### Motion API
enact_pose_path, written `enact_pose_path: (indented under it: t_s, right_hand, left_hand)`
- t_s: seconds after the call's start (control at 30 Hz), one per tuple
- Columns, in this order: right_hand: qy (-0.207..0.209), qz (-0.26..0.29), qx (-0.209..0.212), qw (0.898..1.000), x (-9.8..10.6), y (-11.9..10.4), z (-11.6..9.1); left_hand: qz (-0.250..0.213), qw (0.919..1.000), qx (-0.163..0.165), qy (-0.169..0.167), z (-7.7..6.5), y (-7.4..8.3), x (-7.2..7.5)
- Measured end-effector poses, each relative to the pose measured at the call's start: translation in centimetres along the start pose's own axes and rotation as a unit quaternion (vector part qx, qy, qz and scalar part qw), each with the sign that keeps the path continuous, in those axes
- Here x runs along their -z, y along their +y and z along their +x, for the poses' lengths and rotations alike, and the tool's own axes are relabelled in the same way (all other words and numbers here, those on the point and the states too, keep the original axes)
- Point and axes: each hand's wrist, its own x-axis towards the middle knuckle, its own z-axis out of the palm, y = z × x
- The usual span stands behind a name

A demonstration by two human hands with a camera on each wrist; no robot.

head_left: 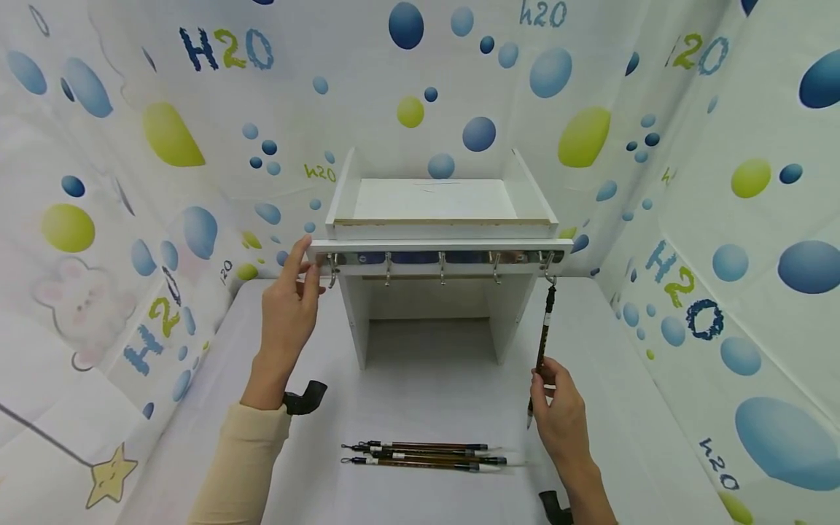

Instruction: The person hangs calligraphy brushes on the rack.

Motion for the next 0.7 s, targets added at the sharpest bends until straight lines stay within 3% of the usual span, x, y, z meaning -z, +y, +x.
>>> enact_pose_path:
  t_s: [0.7]
  right_hand:
    - [0.003,-0.008,-0.001,1.0,0.22,0.26,-0.11]
  left_hand:
    - [0.0,1.0,0.008,-0.003,0.05,0.16,-0.04]
